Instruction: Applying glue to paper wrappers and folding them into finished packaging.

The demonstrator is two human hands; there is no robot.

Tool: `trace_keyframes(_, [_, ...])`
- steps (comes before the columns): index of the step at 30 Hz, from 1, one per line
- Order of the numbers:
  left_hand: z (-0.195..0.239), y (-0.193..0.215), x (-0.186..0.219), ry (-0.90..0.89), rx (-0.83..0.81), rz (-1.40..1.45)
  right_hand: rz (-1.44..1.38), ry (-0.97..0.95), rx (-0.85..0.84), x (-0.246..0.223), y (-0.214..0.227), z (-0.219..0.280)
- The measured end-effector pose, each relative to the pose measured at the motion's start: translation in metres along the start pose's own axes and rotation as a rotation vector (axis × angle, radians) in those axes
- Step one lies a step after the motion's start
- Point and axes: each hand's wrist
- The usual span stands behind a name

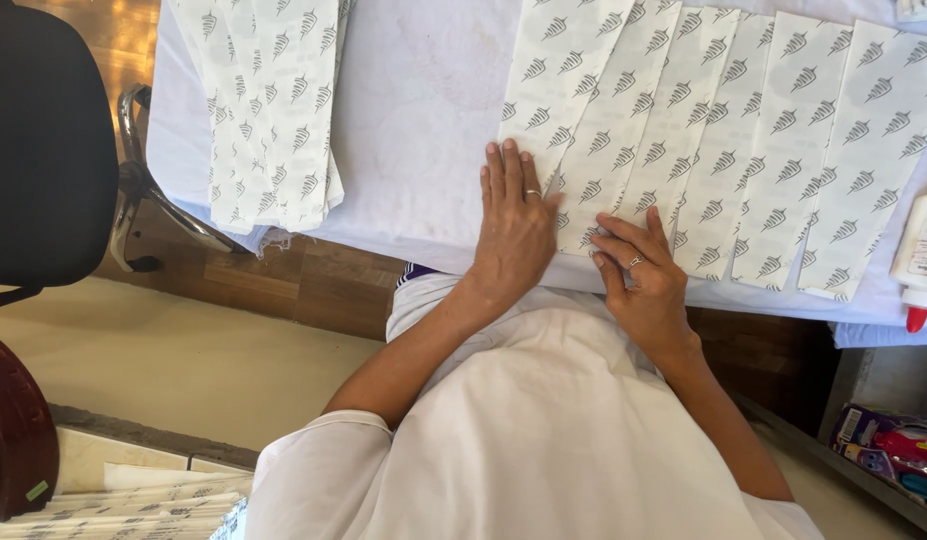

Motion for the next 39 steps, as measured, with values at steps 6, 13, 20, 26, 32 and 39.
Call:
trace_keyframes(6, [0.017,0.01,-0.024,-0.104,0.077,0.159,0.116,0.067,-0.056,-0.008,0.006,-0.005])
trace_keyframes(13, [0.038,0.025,-0.073,-0.323,-0.061,0.459,0.01,0.172,-0.054,-0.022,0.009,-0.024])
trace_keyframes(20, [0.043,0.023,-0.074,-0.378,0.018,0.451,-0.037,0.262,-0.06,-0.034,-0.035,-0.031])
trace_keyframes(26, [0.049,0.017,-0.077,-0.388,0.081,0.458,0.049,0.297,-0.026,-0.039,-0.038,-0.027])
trace_keyframes(32, [0.048,0.021,-0.071,-0.353,0.143,0.55,0.035,0.296,-0.021,-0.042,-0.035,-0.03])
trace_keyframes(39, [0.044,0.018,-0.058,-0.147,0.168,0.67,-0.039,0.169,-0.008,-0.043,-0.039,-0.032])
Point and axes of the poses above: each hand's wrist, its own z-axis away from the middle knuckle, its own y-axis out of the back of the hand, x = y × z, and after that the axes turned 3 degrees about z, right-handed
